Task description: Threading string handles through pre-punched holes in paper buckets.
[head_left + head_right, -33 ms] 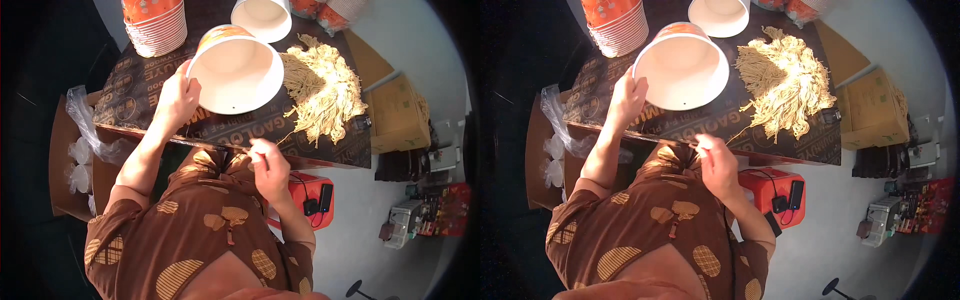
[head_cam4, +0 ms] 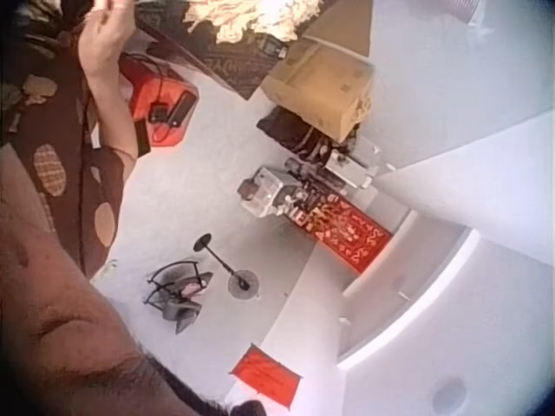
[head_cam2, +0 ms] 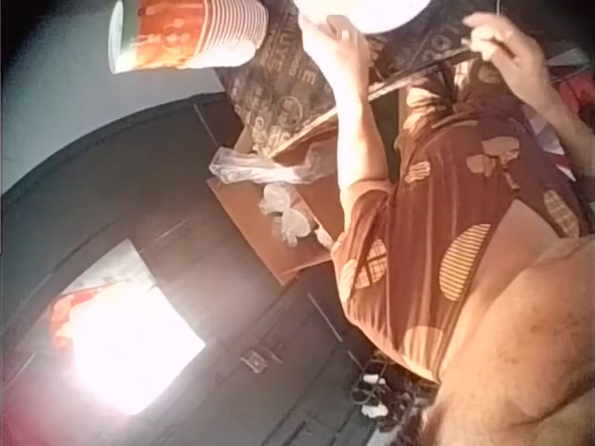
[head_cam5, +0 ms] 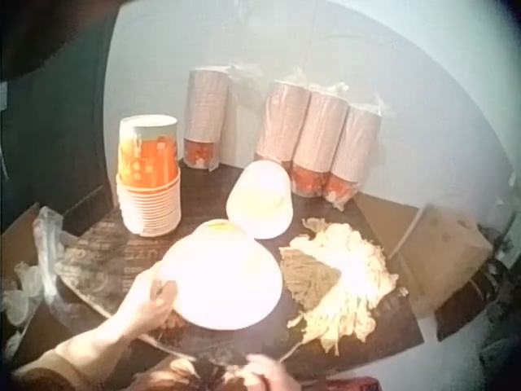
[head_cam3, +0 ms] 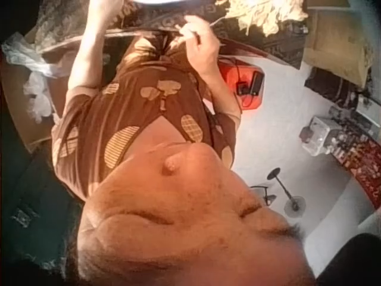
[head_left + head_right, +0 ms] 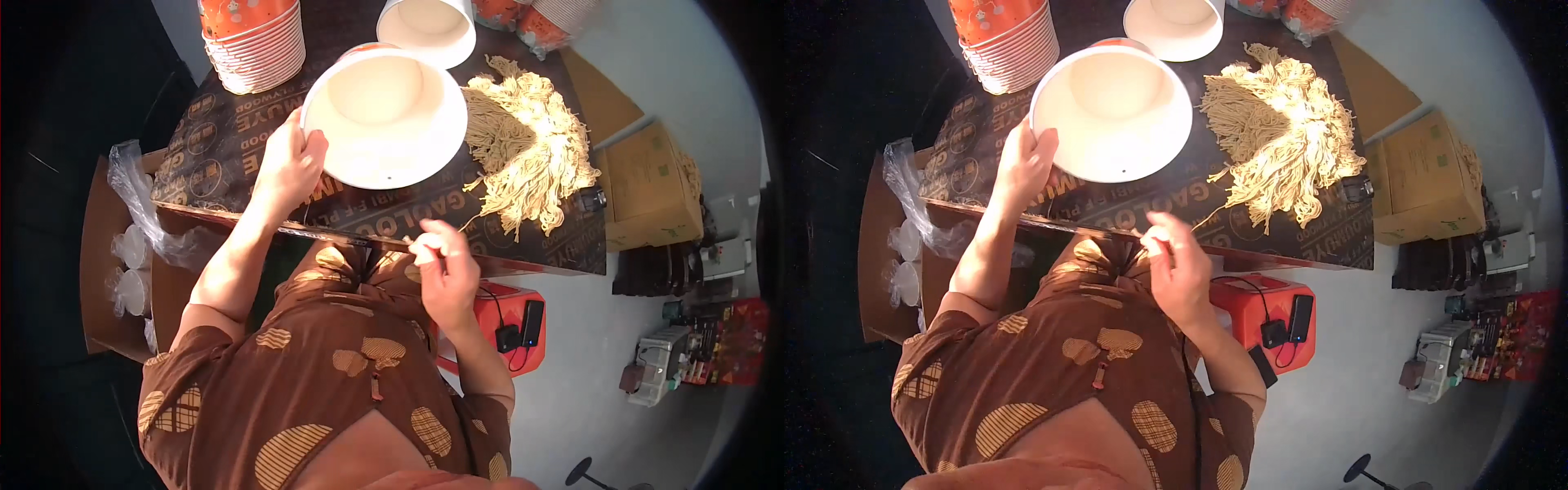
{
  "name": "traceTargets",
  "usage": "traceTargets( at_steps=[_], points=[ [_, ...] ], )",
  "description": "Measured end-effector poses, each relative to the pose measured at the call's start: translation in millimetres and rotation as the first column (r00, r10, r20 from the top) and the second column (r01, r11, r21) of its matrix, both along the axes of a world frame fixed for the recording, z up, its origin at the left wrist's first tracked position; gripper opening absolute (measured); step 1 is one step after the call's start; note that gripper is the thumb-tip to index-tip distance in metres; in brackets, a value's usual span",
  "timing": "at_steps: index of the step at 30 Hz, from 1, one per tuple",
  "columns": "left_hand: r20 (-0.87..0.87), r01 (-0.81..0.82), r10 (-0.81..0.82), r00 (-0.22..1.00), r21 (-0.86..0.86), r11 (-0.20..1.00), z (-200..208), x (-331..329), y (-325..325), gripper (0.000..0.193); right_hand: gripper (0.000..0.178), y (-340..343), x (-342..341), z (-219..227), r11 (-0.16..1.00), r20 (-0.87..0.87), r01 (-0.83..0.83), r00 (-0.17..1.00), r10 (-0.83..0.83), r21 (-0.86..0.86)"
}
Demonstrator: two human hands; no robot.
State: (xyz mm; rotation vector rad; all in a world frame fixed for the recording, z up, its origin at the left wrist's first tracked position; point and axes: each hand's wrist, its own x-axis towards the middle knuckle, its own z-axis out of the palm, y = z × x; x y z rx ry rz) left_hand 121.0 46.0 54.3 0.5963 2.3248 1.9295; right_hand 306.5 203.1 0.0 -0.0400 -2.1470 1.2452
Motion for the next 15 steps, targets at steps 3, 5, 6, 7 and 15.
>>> traceTargets(
  at_steps=[3, 5, 6, 7, 15],
  points=[
    [0.325, 0.079, -0.148, 0.934, 0.216, 0.973, -5, 7, 3, 0.022, 0.037, 4, -5, 5, 0.974, -0.049, 0.028, 0.998, -0.040, -0.224],
    [0.406, 0.123, -0.271, 0.873, 0.355, 0.927, -3, 13, 8, 0.020, 0.039, 1, -8, 18, 0.956, -0.075, 0.049, 0.994, -0.073, -0.289],
    [0.463, 0.118, -0.300, 0.834, 0.382, 0.916, -1, 17, 10, 0.021, 0.039, 1, -10, 22, 0.956, -0.079, 0.049, 0.994, -0.075, -0.288],
    [0.507, 0.124, -0.340, 0.792, 0.413, 0.902, -1, 19, 11, 0.021, 0.041, 1, -11, 24, 0.954, -0.119, 0.026, 0.991, -0.064, -0.298],
    [0.623, 0.115, -0.476, 0.621, 0.528, 0.842, -3, 21, 13, 0.025, 0.047, 1, -17, 38, 0.963, -0.175, -0.009, 0.984, -0.040, -0.269]
  ],
)
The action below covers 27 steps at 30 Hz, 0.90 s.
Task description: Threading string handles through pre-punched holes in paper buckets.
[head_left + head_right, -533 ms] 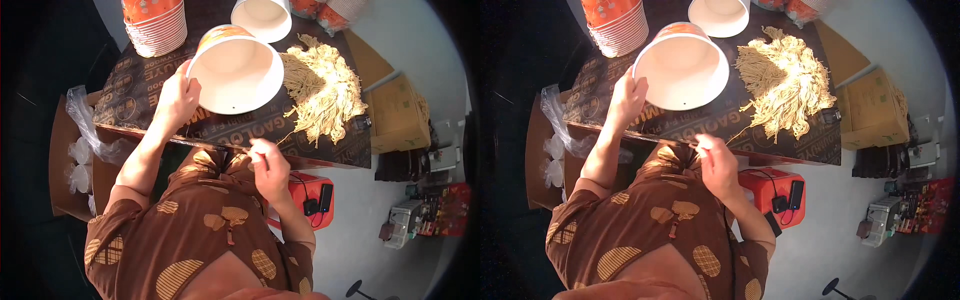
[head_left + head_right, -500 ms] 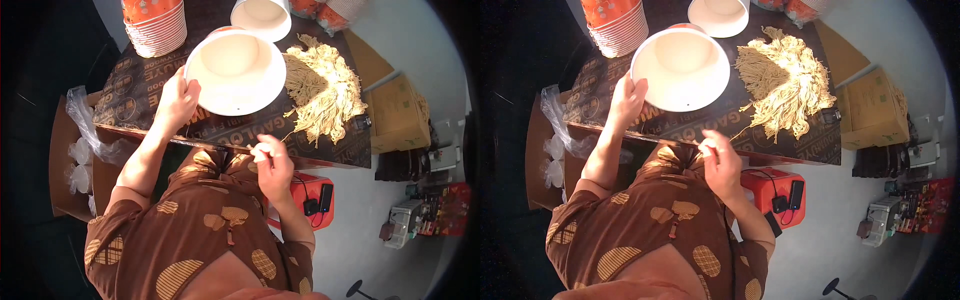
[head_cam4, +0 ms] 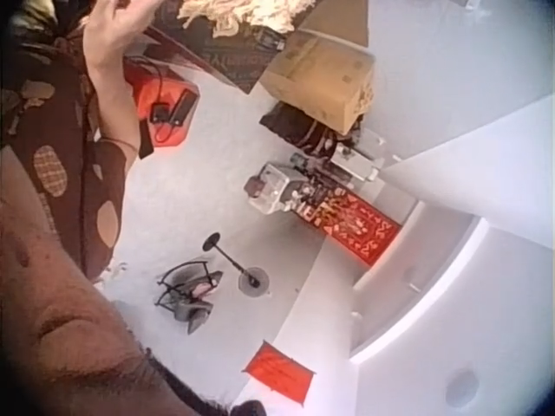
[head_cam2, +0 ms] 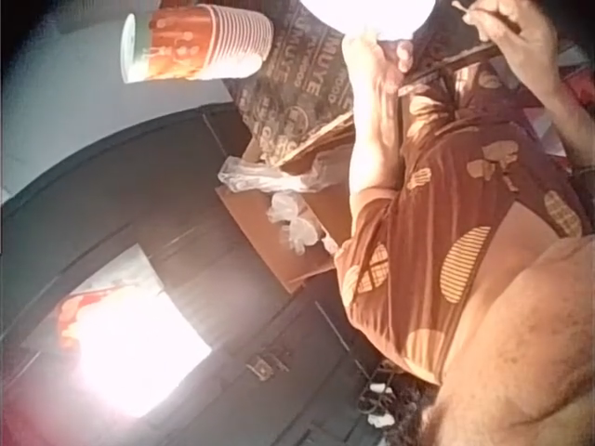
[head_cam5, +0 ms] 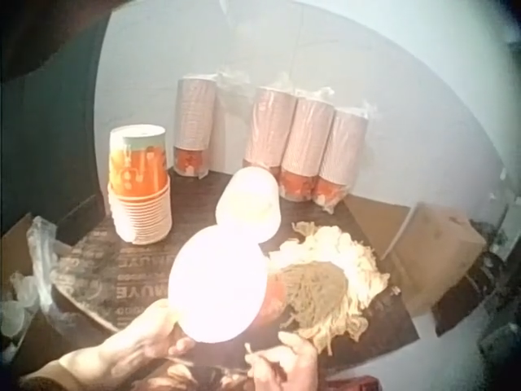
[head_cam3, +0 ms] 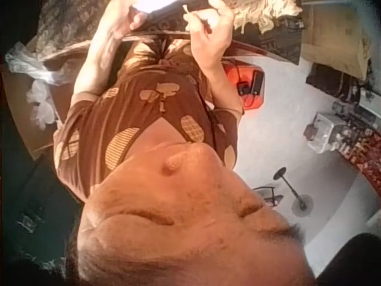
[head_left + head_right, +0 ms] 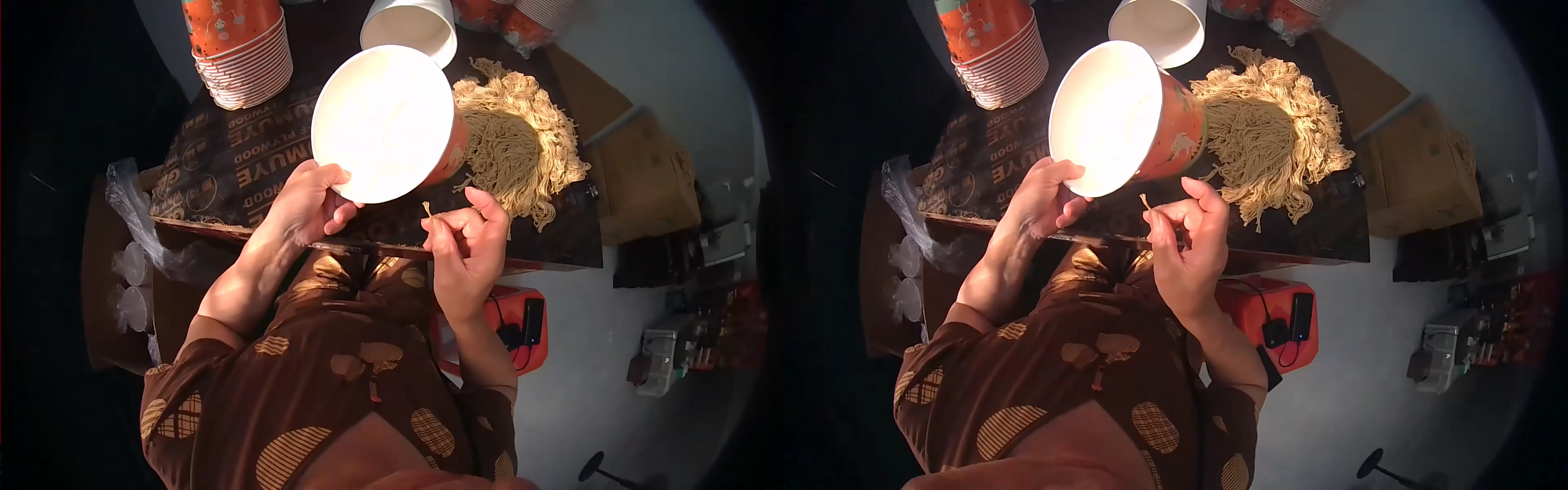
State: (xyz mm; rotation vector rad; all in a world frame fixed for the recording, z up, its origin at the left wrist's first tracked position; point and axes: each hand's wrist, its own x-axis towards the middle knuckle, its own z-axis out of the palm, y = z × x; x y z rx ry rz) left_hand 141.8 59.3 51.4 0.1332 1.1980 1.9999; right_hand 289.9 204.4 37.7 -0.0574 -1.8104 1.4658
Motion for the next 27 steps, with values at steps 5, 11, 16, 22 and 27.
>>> traceTargets(
  at_steps=[5, 11, 16, 22, 27],
  points=[
    [0.011, 0.012, -0.012, 1.000, -0.008, 1.000, 1.8, 0.8, -0.9, 0.025, 0.048, 4.0, -3.4, 5.6, 0.998, -0.006, 0.006, 1.000, -0.006, 0.057],
    [-0.017, 0.010, -0.010, 1.000, -0.017, 1.000, 2.3, 2.6, -1.5, 0.025, 0.049, 6.1, -4.1, 9.7, 0.998, 0.036, 0.000, 0.999, -0.002, 0.061],
    [-0.023, 0.010, -0.011, 1.000, -0.038, 0.999, 2.2, 4.4, -1.1, 0.024, 0.049, 5.2, -3.8, 9.2, 0.998, 0.042, -0.006, 0.999, 0.004, 0.069],
    [-0.035, 0.011, -0.013, 0.999, -0.058, 0.998, 1.2, 4.7, -1.3, 0.025, 0.049, 5.8, -3.9, 7.4, 0.997, 0.037, -0.017, 0.999, 0.014, 0.075],
    [-0.065, -0.007, 0.002, 0.998, -0.081, 0.997, 6.1, 8.8, 1.2, 0.026, 0.049, 6.7, -4.6, 7.1, 0.996, 0.037, -0.016, 0.999, 0.013, 0.091]
  ],
)
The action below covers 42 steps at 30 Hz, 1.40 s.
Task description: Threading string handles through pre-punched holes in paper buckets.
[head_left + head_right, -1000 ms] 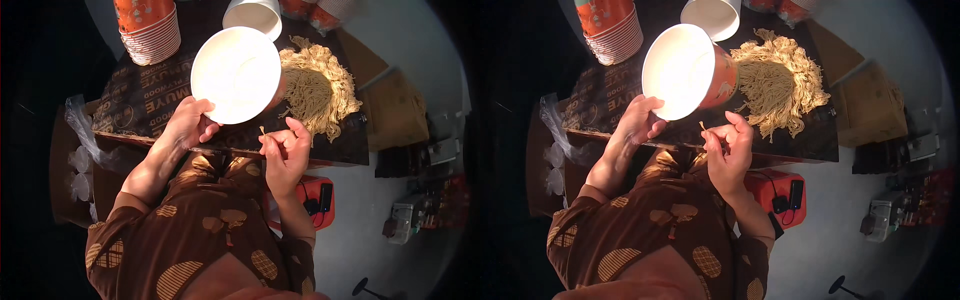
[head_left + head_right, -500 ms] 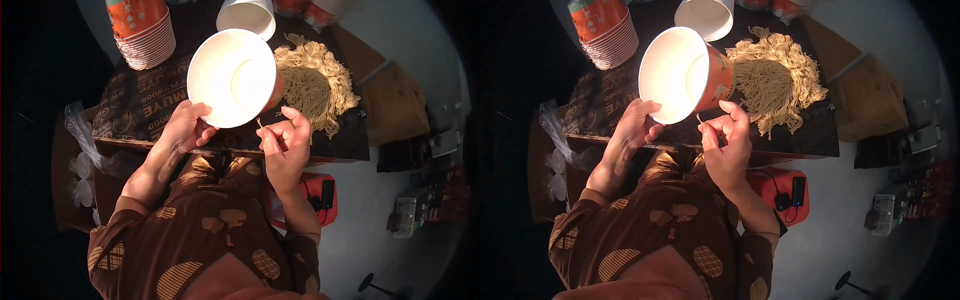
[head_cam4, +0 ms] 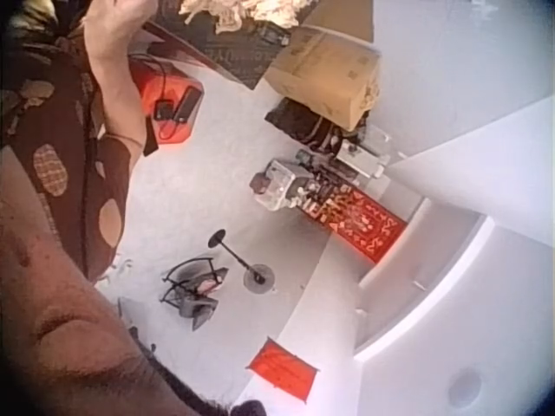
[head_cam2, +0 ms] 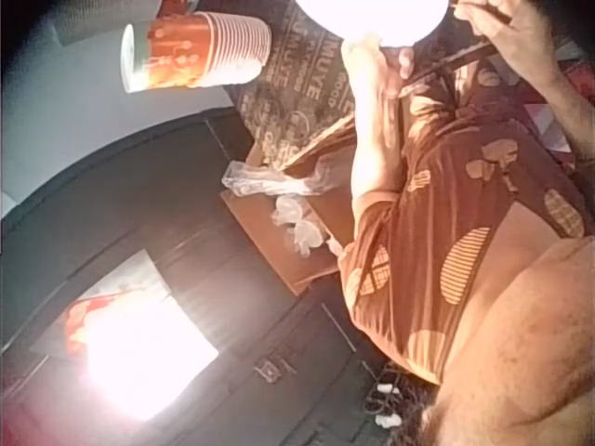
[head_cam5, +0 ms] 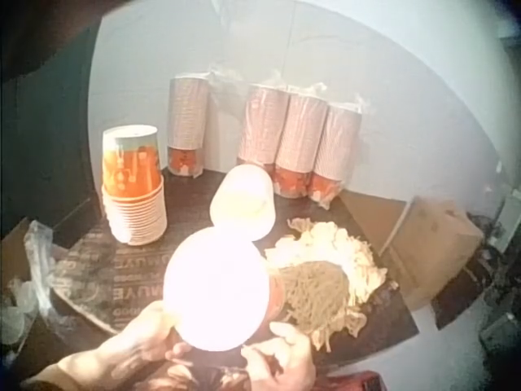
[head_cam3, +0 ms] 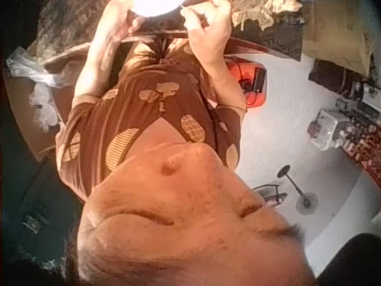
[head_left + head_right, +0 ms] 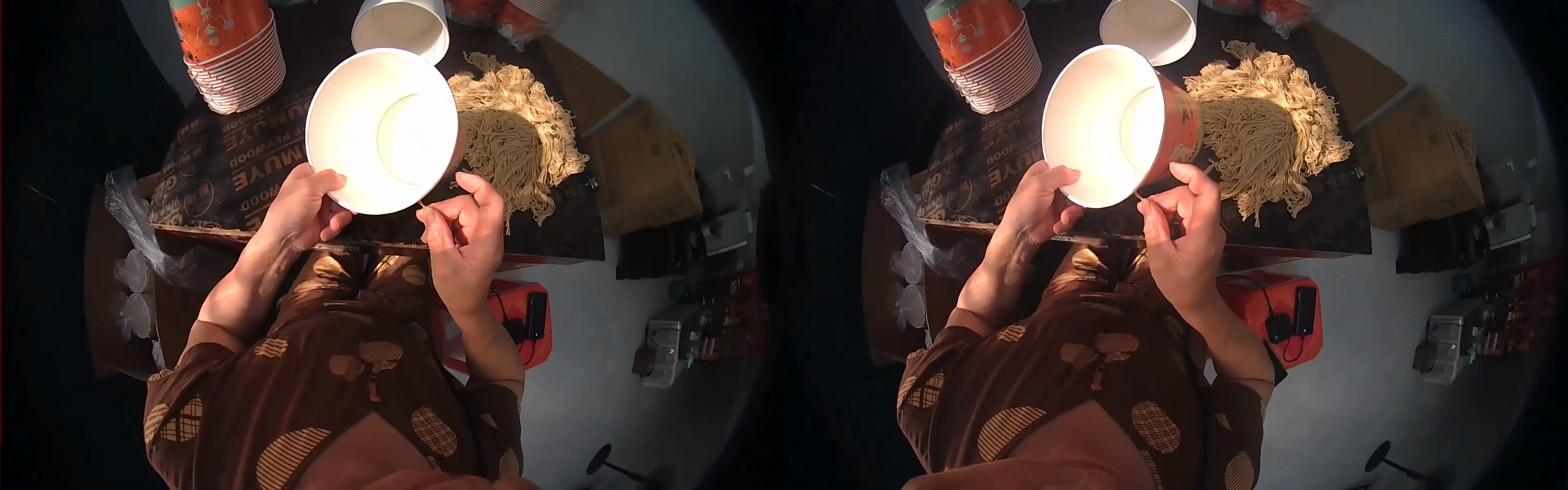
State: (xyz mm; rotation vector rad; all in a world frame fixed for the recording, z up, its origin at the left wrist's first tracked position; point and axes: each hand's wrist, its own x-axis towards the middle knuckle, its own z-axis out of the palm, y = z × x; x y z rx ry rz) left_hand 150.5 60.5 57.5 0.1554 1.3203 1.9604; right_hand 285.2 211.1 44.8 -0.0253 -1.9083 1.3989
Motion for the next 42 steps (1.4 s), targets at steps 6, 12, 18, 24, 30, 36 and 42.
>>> traceTargets(
  at_steps=[6, 12, 18, 24, 30, 36, 42],
  points=[
    [-0.146, 0.001, -0.004, 0.989, -0.018, 1.000, -2, 1, -3, 0.025, 0.049, -3, -4, -4, 0.997, 0.028, 0.038, 0.999, -0.036, -0.067],
    [-0.377, -0.095, 0.058, 0.924, -0.081, 0.992, -11, 6, -10, 0.023, 0.041, -8, -9, -13, 0.963, 0.097, 0.003, 0.995, 0.024, -0.270],
    [-0.602, -0.344, 0.206, 0.771, -0.122, 0.931, -23, 16, -11, 0.023, 0.034, -8, -8, -33, 0.960, 0.137, -0.043, 0.987, 0.083, -0.277],
    [-0.452, -0.263, 0.173, 0.875, -0.146, 0.954, -23, 7, -25, 0.022, 0.033, -12, -14, -36, 0.980, 0.166, 0.043, 0.986, -0.011, -0.192],
    [-0.084, -0.205, 0.207, 0.975, 0.022, 0.978, -11, -6, -29, 0.028, 0.030, -16, -11, -29, 0.967, 0.153, 0.028, 0.988, 0.012, -0.252],
    [-0.005, -0.078, 0.078, 0.997, 0.015, 0.997, 8, -9, -30, 0.034, 0.030, -16, -11, -28, 0.972, 0.089, 0.030, 0.996, -0.010, -0.232],
    [-0.275, -0.061, -0.025, 0.961, -0.300, 0.952, 34, -33, -27, 0.041, 0.032, -12, -5, -27, 0.960, 0.061, -0.003, 0.998, 0.021, -0.280]
  ],
)
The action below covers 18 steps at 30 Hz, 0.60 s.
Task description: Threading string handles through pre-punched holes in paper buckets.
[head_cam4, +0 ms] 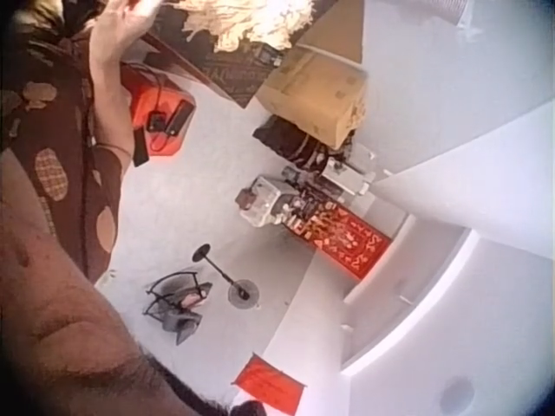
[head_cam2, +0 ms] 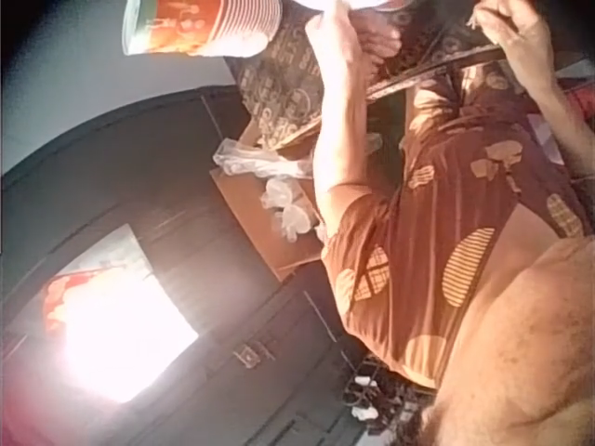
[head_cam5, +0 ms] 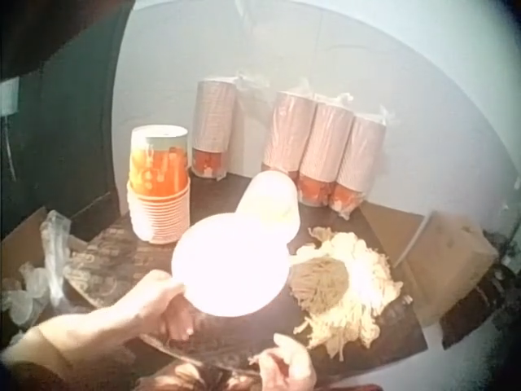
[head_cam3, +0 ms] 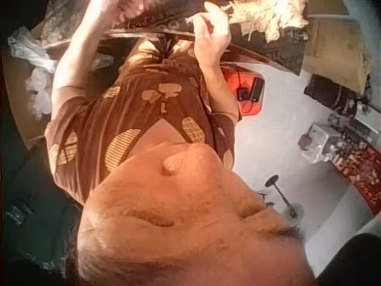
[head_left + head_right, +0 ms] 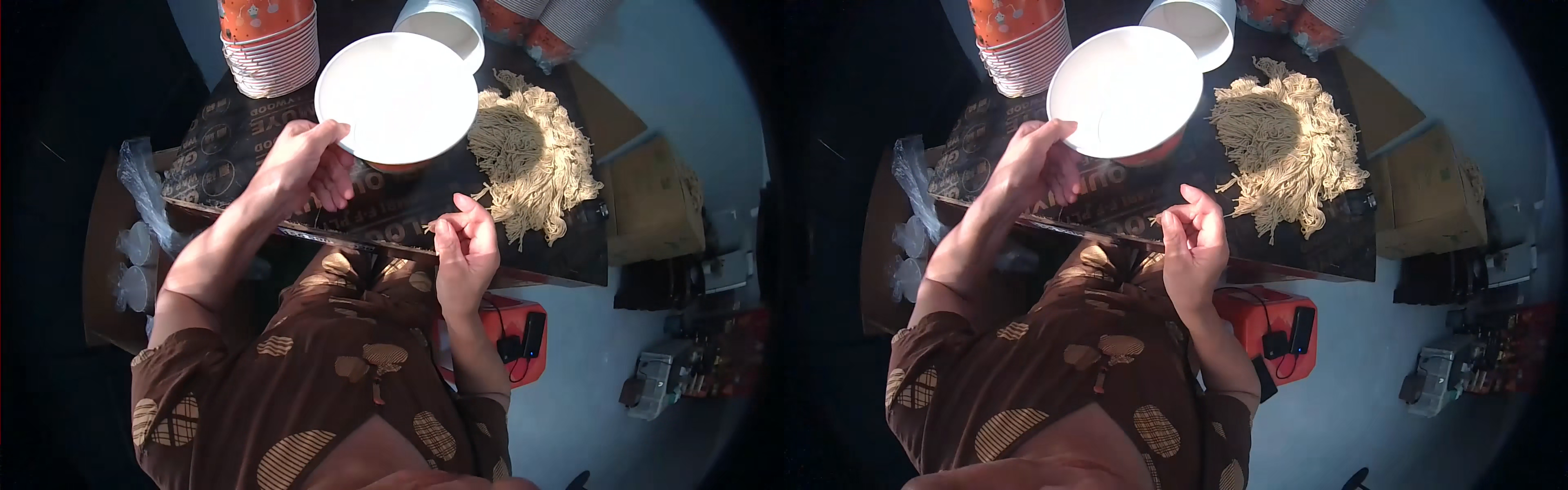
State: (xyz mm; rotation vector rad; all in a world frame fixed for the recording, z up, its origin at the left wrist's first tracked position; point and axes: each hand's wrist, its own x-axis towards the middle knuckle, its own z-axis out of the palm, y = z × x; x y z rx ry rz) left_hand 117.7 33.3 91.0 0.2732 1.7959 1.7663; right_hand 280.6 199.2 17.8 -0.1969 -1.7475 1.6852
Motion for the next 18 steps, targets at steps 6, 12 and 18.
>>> traceTargets(
  at_steps=[6, 12, 18],
  points=[
    [-0.098, 0.020, -0.033, 0.995, -0.136, 0.991, 14, -8, 7, 0.043, 0.034, 5, 0, 2, 0.999, -0.048, 0.037, 0.998, -0.036, 0.021],
    [-0.141, 0.019, -0.030, 0.990, -0.080, 0.997, 8, 1, 5, 0.062, 0.034, 7, 1, 3, 0.998, -0.056, 0.044, 0.997, -0.047, -0.048],
    [-0.248, 0.122, -0.135, 0.959, -0.067, 0.990, -28, 54, 8, 0.052, 0.032, 2, 0, 0, 0.997, -0.090, 0.072, 0.993, -0.071, 0.008]
  ],
)
